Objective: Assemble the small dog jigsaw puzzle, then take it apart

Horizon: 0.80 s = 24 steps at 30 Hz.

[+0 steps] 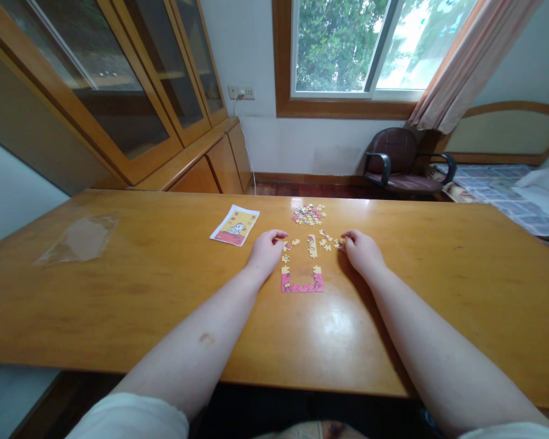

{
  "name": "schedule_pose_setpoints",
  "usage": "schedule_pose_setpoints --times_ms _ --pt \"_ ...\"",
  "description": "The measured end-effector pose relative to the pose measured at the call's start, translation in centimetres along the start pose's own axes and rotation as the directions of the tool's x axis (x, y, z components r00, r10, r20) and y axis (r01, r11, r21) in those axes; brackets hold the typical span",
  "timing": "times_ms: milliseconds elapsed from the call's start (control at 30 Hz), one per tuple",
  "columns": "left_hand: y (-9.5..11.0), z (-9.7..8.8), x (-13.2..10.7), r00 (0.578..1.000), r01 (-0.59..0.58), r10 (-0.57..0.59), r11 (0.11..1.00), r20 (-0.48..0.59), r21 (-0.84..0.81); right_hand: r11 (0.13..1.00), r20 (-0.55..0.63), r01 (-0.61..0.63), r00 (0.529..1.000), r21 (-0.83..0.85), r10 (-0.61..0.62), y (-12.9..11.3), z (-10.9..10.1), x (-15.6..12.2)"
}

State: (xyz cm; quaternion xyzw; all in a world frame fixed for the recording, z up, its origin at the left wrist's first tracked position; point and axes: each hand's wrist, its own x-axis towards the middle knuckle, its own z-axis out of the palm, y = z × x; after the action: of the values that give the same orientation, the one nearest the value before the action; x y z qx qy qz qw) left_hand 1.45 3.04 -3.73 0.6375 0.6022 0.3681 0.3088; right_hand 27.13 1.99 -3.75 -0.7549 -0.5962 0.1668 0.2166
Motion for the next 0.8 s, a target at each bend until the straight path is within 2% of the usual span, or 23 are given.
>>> schedule_pose_setpoints --times_ms 433,633,800 --pt "-0.15 0.01 0.02 1.000 -0.006 0.006 1.000 -0.009 0.010 0.999 -0.033 0.012 0.999 0.050 -0.011 0.10 -0.14 -0.08" --pt "0.19 -0.11 -0.03 1.000 0.004 -0.004 1.000 -0.004 0.007 0.996 0.003 0.024 1.000 0.090 -0.025 0.00 0.00 -0.10" --pt "0.19 -0.05 0.02 1.000 0.018 -0.018 1.000 0.006 0.005 0.998 0.035 0.069 0.997 -0.008 -0.069 -0.35 -0.08 -0.27"
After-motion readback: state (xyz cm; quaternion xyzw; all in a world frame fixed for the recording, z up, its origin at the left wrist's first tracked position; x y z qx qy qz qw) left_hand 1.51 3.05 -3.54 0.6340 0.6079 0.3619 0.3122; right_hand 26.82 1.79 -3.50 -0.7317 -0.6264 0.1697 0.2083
